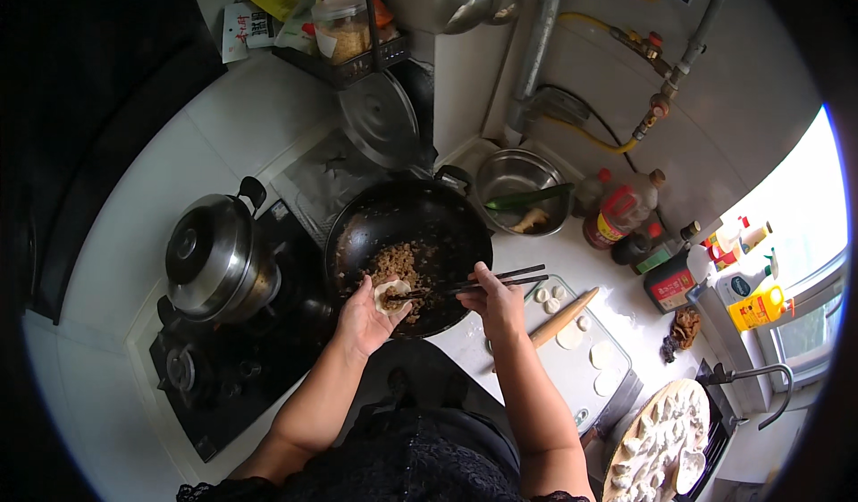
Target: The person prepares dumplings by scooping cooked filling from a wok into dough wrappers using chopsticks. They fold the wrappers by hand and place the finished dumplings onto a wooden tray. The person also uses a rolling pin to flatten dough balls into circular wrappers on a cutting board.
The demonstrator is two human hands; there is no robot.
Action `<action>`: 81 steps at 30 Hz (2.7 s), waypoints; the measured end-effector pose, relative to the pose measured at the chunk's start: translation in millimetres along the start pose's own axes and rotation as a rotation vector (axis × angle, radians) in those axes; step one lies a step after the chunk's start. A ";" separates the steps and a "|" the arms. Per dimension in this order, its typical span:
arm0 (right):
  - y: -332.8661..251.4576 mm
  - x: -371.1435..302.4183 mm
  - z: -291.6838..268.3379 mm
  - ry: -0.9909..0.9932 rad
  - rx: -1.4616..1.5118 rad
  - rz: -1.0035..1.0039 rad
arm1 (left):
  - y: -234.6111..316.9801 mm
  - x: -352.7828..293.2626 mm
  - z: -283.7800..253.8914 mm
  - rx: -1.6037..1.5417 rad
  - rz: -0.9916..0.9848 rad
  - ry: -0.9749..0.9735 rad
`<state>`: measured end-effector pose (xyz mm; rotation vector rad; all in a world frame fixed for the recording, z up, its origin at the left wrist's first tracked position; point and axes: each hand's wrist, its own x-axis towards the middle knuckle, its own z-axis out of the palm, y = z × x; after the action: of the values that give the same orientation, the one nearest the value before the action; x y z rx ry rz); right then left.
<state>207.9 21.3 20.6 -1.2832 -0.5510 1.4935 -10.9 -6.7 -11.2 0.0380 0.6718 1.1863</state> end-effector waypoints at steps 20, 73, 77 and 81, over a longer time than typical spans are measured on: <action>16.6 10.3 13.8 -0.020 -0.044 -0.009 | 8.5 -9.5 -9.6 0.076 0.007 0.043; 5.2 -50.9 -5.4 -0.302 -0.856 -1.116 | -28.3 -29.8 63.0 0.414 -0.247 -0.322; 6.2 -53.4 -8.6 -0.251 -0.790 -1.031 | -35.7 -31.0 57.9 0.579 -0.190 -0.390; 8.9 -57.9 -12.1 -0.087 -0.632 -0.936 | -38.0 -36.3 63.3 0.618 -0.157 -0.333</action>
<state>208.6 -37.0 34.0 -1.1389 -1.5158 0.5878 45.3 -33.4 42.6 0.6756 0.7065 0.7612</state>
